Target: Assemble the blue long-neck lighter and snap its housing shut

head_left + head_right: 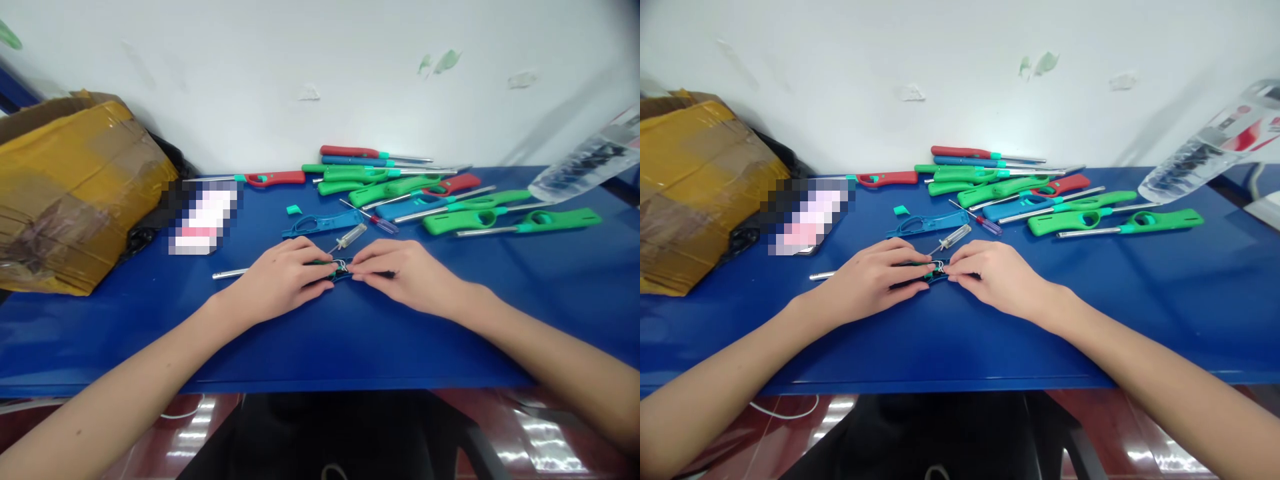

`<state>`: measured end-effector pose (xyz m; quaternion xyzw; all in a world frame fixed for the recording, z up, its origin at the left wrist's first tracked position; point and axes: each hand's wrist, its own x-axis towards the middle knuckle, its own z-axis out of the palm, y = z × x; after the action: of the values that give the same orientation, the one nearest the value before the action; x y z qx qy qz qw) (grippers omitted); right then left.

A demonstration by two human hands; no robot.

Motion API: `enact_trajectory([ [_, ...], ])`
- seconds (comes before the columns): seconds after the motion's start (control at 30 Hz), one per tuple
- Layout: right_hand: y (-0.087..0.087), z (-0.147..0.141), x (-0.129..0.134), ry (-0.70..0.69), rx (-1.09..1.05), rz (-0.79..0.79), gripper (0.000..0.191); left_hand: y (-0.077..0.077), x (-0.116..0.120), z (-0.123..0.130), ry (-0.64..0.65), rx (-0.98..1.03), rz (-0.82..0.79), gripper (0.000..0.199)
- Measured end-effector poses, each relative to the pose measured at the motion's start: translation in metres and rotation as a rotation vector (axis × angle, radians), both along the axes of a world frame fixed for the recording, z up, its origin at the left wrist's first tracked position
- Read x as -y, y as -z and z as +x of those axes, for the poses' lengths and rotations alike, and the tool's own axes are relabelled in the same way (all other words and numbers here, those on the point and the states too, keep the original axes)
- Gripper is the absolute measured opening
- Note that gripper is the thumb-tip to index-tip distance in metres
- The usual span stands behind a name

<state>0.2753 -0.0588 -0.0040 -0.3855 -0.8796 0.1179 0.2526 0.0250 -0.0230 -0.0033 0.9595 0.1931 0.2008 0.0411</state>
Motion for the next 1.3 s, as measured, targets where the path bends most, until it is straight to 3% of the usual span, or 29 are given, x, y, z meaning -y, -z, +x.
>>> enact_trajectory([
  [0.47, -0.003, 0.000, 0.012, -0.059, 0.275, 0.271, 0.023, 0.004, -0.001, -0.002, 0.002, 0.058, 0.015, 0.025],
  [0.77, 0.006, 0.002, 0.004, -0.068, 0.176, 0.415, 0.021, 0.010, -0.005, -0.004, 0.040, 0.137, 0.066, 0.020],
  [1.1, 0.002, -0.002, 0.007, -0.082, 0.180, 0.379, 0.022, 0.011, 0.000, 0.000, 0.036, 0.134, 0.152, 0.019],
  [1.3, 0.003, -0.002, 0.007, -0.076, 0.170, 0.344, 0.021, 0.005, -0.004, -0.007, 0.033, 0.067, -0.003, 0.026],
])
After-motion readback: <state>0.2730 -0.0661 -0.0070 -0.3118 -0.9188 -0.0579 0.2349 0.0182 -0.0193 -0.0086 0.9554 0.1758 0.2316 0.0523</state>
